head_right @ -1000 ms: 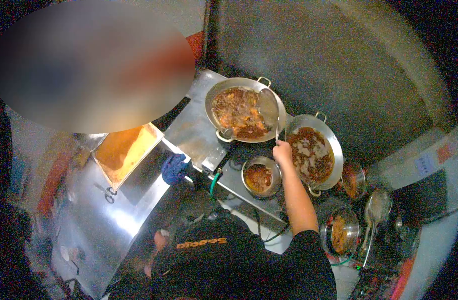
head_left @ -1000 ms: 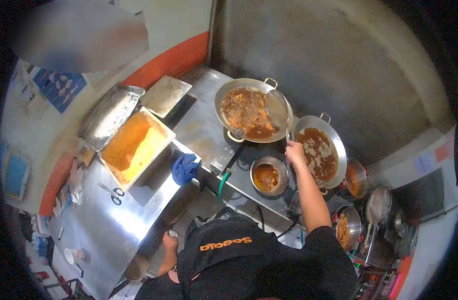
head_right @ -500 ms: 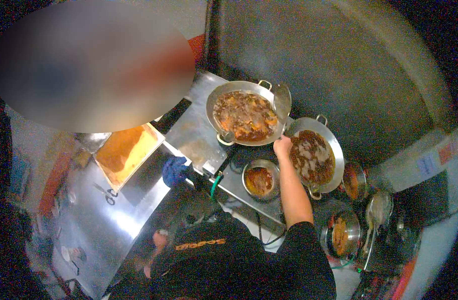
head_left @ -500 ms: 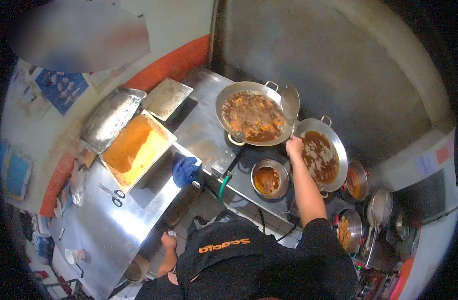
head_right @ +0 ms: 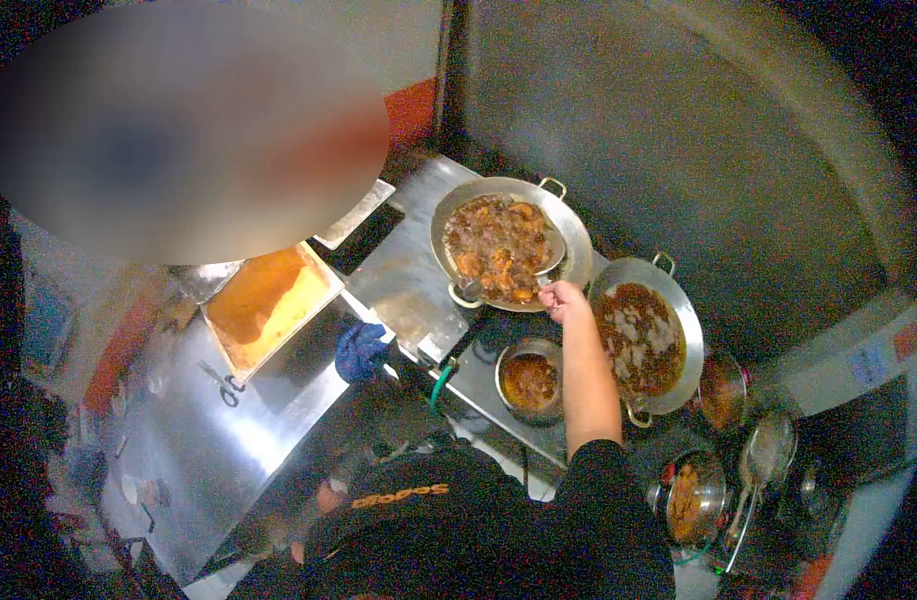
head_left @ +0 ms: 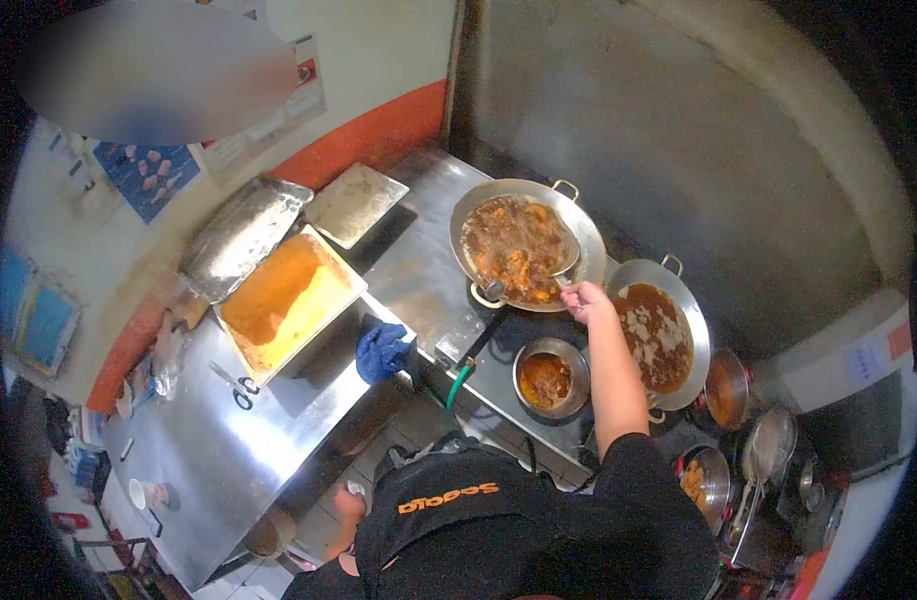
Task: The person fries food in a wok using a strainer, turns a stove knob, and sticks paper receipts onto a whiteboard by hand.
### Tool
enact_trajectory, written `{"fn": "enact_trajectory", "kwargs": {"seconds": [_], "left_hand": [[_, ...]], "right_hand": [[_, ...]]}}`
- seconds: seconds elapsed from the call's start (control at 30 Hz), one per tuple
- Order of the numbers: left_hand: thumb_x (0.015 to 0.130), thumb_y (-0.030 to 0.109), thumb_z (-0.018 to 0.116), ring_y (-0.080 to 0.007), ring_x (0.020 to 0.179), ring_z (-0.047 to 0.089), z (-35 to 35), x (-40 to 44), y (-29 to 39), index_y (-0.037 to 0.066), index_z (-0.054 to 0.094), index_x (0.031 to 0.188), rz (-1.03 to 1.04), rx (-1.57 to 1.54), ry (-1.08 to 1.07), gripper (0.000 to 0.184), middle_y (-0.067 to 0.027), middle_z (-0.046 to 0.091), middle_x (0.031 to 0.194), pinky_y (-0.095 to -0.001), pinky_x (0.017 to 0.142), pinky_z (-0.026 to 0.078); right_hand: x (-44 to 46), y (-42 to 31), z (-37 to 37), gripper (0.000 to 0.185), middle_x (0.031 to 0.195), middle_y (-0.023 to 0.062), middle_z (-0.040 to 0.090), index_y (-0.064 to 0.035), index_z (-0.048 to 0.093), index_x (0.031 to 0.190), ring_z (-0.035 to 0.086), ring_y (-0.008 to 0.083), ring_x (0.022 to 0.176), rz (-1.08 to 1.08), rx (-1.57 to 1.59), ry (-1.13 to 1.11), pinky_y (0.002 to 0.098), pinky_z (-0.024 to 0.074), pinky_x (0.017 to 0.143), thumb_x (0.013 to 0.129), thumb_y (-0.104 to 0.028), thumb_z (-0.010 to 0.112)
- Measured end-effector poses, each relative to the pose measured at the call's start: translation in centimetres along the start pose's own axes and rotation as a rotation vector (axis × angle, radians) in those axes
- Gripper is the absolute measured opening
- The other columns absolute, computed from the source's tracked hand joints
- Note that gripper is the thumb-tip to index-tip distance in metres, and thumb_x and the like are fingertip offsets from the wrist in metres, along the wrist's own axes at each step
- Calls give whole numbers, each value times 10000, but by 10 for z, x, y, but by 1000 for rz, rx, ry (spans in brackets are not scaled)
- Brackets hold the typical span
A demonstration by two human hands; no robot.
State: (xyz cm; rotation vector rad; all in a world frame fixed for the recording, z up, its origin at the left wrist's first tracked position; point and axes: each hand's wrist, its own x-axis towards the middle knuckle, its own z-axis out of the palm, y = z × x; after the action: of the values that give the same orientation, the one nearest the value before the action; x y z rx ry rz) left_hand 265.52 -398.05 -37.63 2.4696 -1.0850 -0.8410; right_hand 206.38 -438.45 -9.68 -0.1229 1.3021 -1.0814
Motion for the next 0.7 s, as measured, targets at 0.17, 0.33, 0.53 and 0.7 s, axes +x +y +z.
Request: {"fn": "enact_trajectory", "kwargs": {"seconds": [0.17,0.33,0.53,0.7], "left_hand": [[690,65,577,-388,959,589,-11,-13,25,3,586,1073,-37,40,-86,388,-223,623,995,-442,809,461],[694,50,577,-394,925,598,-2,2,26,3,596,1040,48,-2,38,349,-226,633,940,-441,793,467],[693,45,588,-405,892,605,0,12,27,0,599,945,82,-71,80,257,-238,635,883,-454,775,468],[691,45,589,-400,903,606,-7,5,39,5,600,924,37,-48,38,236,-241,633,902,-447,774,472]], "right_hand": [[-14,0,17,89,638,40,434,51,422,921,341,56,393,55,198,-150,157,296,310,837,63,394],[-28,-3,14,106,626,17,388,11,390,909,321,60,407,66,315,-192,170,265,325,826,69,423],[-50,-10,0,104,631,18,409,12,414,912,317,55,410,0,219,-148,170,255,328,826,64,443],[-48,-14,-16,62,655,53,458,20,433,896,356,68,407,-77,7,-71,177,288,328,837,34,447]]}}
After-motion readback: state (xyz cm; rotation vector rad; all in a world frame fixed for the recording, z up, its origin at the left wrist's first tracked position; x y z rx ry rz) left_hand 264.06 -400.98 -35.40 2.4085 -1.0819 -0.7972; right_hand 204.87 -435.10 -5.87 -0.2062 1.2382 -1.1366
